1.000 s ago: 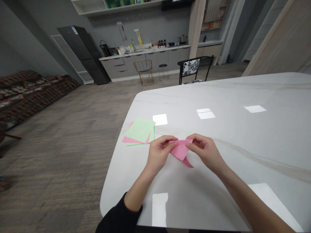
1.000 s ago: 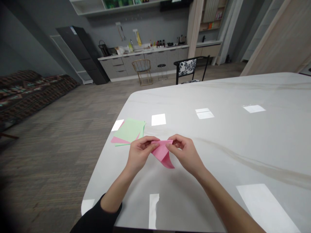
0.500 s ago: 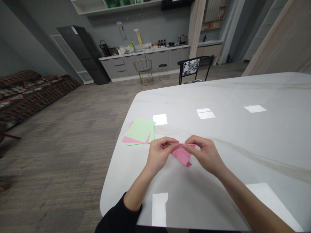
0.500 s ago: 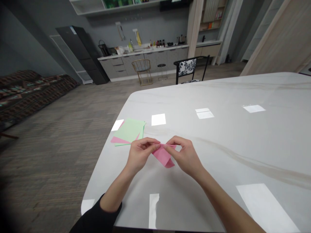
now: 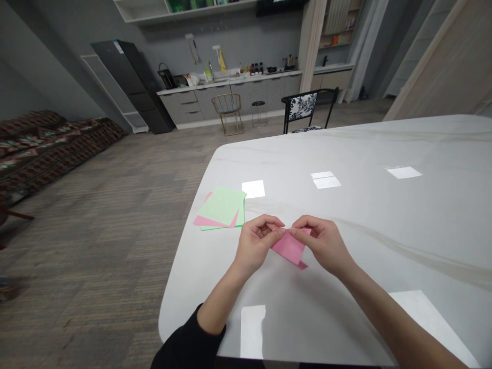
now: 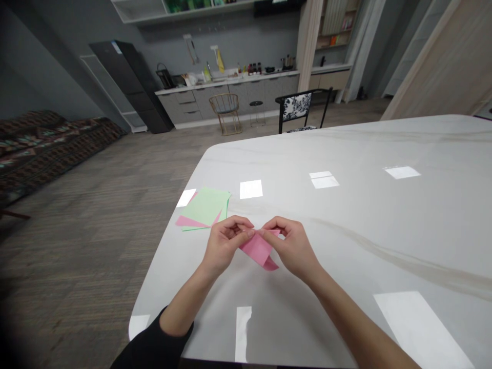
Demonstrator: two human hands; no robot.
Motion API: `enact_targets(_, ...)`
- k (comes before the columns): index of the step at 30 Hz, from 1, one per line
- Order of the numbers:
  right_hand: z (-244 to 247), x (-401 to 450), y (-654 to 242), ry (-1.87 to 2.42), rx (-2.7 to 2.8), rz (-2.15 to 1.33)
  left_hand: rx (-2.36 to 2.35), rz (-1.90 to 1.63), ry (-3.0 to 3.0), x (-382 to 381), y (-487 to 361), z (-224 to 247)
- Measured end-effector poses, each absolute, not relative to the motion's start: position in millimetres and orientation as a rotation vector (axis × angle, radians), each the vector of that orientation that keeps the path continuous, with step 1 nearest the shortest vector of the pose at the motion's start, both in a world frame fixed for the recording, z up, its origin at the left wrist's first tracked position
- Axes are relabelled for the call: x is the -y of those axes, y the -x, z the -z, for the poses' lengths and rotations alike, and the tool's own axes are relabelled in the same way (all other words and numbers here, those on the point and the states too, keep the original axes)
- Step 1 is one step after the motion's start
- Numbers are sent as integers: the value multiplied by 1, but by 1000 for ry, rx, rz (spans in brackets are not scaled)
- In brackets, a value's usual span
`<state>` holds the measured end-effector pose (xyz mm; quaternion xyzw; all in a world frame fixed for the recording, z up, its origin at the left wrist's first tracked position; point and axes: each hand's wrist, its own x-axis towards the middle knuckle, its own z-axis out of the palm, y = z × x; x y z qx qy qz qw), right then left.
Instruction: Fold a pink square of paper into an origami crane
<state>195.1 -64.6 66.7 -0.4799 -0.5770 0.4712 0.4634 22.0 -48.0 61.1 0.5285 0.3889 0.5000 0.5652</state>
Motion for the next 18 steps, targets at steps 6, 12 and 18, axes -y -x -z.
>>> enact_targets(6,-64,58,-201,1205,1285,-1111,-941,-1161,-1243,44,-18,-60)
enact_targets(12,-67,63,-196,1251,1433,-1013,-948,-988,-1367,45,-18,-59)
enact_targets(18,-68,67,-191,1258,1498,-1046,-965,-1027,-1374,47,-20,-61)
